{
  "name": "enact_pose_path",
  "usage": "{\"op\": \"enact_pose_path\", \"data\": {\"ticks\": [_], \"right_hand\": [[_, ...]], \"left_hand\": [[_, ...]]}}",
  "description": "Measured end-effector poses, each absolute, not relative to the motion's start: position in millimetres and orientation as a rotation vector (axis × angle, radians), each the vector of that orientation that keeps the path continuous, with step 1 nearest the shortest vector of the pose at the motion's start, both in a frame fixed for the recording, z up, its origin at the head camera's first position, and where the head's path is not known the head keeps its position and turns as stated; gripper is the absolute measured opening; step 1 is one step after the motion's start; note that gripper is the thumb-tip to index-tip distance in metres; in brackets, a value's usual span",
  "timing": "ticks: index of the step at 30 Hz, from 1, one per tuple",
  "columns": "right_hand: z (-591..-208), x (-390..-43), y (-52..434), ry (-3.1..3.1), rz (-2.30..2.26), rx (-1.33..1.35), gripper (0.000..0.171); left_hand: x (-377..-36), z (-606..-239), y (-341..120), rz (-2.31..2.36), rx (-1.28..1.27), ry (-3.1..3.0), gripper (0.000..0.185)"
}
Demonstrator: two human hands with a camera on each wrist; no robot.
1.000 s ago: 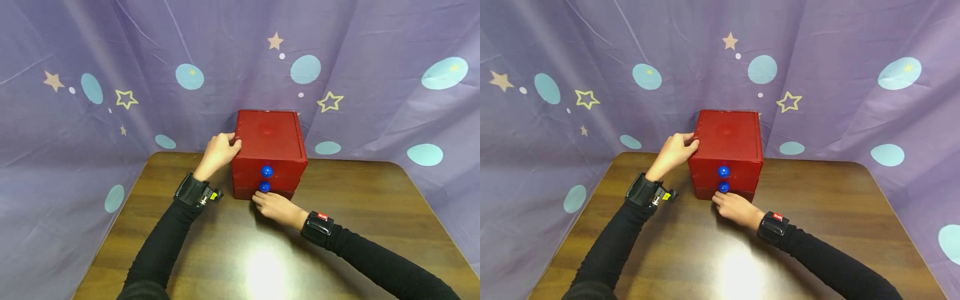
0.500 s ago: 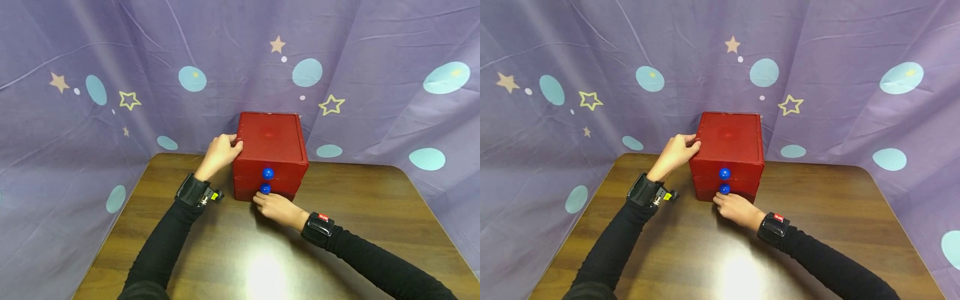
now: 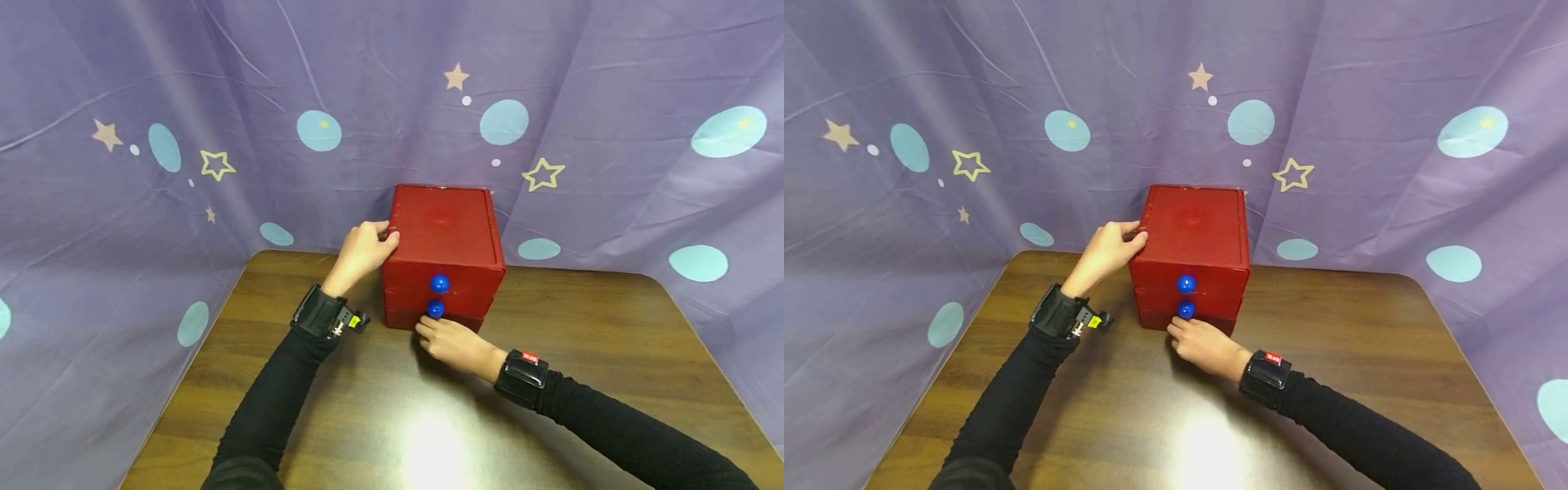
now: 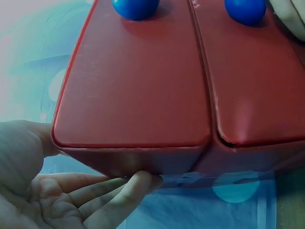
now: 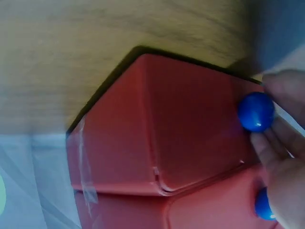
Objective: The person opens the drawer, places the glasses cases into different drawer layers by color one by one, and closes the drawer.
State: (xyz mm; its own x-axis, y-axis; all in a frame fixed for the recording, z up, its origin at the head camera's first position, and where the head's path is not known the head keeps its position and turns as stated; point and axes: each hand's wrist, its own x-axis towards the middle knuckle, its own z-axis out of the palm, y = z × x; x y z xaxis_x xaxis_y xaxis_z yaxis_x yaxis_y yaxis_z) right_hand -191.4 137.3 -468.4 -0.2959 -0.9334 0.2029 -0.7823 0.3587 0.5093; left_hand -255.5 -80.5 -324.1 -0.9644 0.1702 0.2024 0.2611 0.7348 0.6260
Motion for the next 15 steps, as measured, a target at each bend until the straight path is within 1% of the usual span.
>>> {"op": "enact_pose_path", "data": {"ticks": [5,10,15], "right_hand": [[-456,-187,138,-2.361,-0.189,1.51,0.021],[-439,-179,143,-2.519,-0.006,1.482,0.04],[-421,-168,147,-2.536,0.094,1.45,0.044]], "left_hand": [[-256,-334,-87,-1.12,-0.405,-2.736,0.046],[-252,-352,-94,-1.2,-0.486,-2.668,0.049],[-238,-372,-103,-1.24,-0.5,-2.646,0.05]]}}
